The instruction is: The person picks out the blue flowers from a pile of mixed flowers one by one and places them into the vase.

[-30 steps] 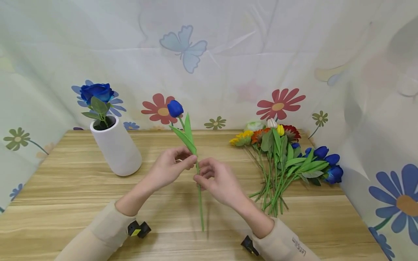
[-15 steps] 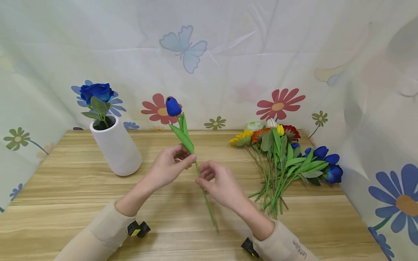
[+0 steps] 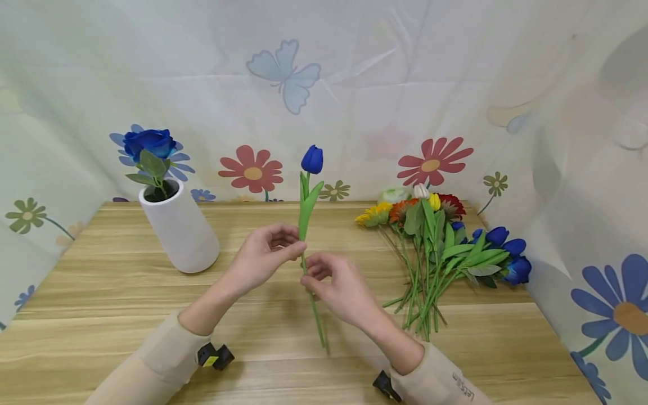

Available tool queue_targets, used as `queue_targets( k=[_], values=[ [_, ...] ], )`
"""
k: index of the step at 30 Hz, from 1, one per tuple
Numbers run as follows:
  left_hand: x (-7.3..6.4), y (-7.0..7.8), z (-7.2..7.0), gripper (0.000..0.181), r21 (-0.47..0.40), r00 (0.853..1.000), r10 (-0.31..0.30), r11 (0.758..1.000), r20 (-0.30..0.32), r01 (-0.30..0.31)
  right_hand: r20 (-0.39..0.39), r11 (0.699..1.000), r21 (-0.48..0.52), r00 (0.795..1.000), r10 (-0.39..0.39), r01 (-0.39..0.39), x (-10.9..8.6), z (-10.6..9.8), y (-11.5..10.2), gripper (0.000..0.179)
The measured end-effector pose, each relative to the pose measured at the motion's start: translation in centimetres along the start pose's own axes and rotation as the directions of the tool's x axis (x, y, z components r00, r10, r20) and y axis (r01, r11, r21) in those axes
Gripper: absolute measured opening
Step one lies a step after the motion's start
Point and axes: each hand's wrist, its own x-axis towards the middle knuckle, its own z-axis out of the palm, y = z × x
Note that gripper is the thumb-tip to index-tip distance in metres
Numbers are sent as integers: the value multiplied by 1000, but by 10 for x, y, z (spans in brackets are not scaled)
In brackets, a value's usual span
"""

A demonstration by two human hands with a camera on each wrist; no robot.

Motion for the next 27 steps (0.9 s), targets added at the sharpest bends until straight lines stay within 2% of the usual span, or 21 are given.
queue_targets(
  k=[5, 8, 17, 27],
  values=[
    [0, 1, 0, 19, -103, 999, -33, 994, 21, 35, 11, 1000, 12, 1000, 9, -9, 0, 1, 1, 19],
    [0, 1, 0, 20, -130, 999, -44, 990, 18, 46, 9, 1000, 9, 1000, 20, -20, 0, 1, 1, 20],
    [0, 1, 1, 20, -138, 999, -35, 990, 5, 35, 9, 1000, 12, 1000, 17, -17, -1, 1, 2, 18],
    [-2, 1, 1, 23, -98, 1000, -10, 995, -21, 8, 25, 999, 43, 1000, 0, -1, 0, 2, 3, 17]
  ],
)
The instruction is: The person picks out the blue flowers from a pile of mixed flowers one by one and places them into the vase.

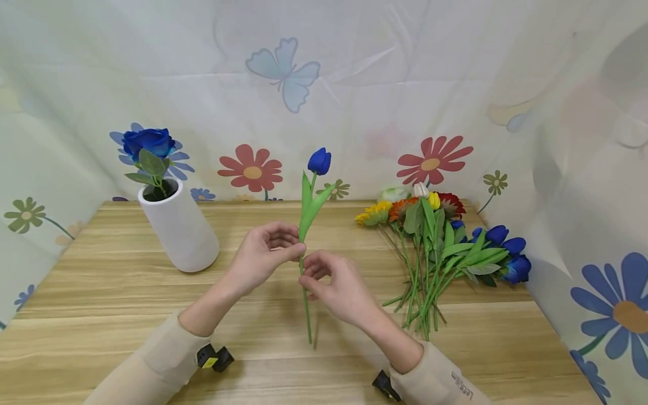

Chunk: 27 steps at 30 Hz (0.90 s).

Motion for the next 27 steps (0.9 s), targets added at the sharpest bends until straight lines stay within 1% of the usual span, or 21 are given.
queue_targets(
  k=[5, 10, 12, 14, 18, 22, 27],
  values=[
    [-2, 2, -1, 22, -4, 1000, 12, 1000, 0, -12, 10, 1000, 4, 1000, -8, 7, 0, -2, -1, 18],
    [-4, 5, -2, 22, -3, 999, 39, 999, -7, -39, 1, 1000, 6, 1000, 3, -3, -1, -9, -3, 18],
    [-4, 6, -3, 23, 7, 999, 52, 999, -14, -52, -13, 999, -31, 1000, 6, -7, -2, -13, -2, 17],
    [-4, 6, -5, 23, 22, 998, 67, 998, -20, -66, -22, 996, -91, 1000, -2, 0, -3, -17, -1, 14],
    [-5, 6, -8, 23, 56, 995, 97, 994, -23, -96, -18, 980, -201, 1000, -18, 14, -4, -26, 4, 8],
    [-6, 9, -11, 22, 88, 993, 117, 990, -19, -115, 1, 969, -245, 1000, 1, -1, -7, -35, 10, 7],
    [-8, 14, -16, 22, 167, 988, 148, 976, -29, -141, 8, 952, -306, 1000, 14, -11, -10, -47, 16, 6]
  ],
)
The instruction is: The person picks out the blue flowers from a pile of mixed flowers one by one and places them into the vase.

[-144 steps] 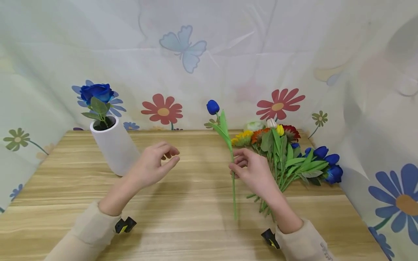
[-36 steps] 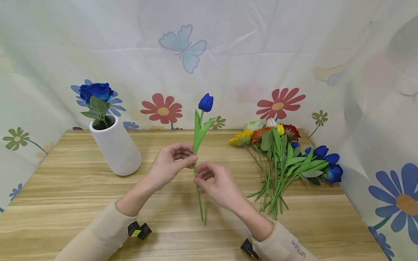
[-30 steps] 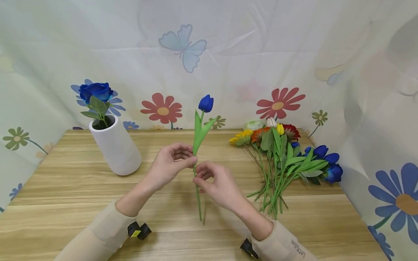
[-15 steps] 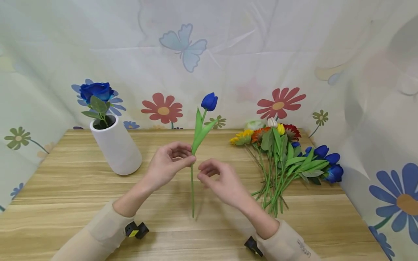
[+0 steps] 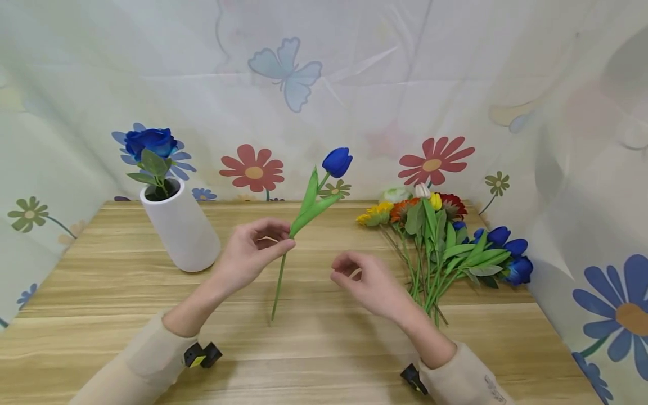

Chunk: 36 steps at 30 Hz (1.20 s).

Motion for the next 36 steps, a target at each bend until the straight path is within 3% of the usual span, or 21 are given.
queue_targets(
  k=[9, 20, 36],
  values=[
    [0, 7, -12, 22, 114, 995, 101, 989, -25, -98, -31, 995, -96, 999, 38, -41, -7, -17, 11, 8],
    [1, 14, -22, 21, 195, 986, 165, 968, -20, -158, -36, 986, -145, 997, 71, -75, -13, -28, 21, 10],
    [1, 21, -29, 18, 295, 951, 309, 910, -9, -293, -99, 965, -227, 989, 113, -133, -21, -46, 43, 14]
  ],
)
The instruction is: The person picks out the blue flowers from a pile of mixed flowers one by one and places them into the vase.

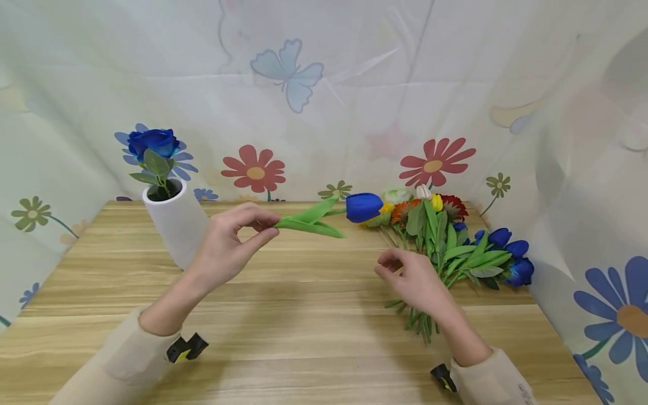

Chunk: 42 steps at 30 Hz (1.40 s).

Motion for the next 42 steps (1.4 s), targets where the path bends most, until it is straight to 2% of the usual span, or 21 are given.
queue_targets(
  k=[10, 21, 34, 42],
  values=[
    [3, 6, -4, 20, 9, 998, 52, 999, -28, -52, -20, 1000, -19, 1000, 7, -8, -6, -7, 7, 17],
    [6, 16, -8, 21, 81, 990, 135, 988, -27, -133, -7, 999, -21, 1000, 26, -26, -6, -9, 12, 19],
    [9, 26, -10, 21, 139, 967, 248, 961, -52, -239, -13, 999, -15, 999, 52, -52, -7, -12, 16, 26],
    [12, 32, -18, 22, 201, 962, 263, 949, -71, -244, 6, 997, -25, 998, 70, -70, -9, -12, 18, 28]
  ],
)
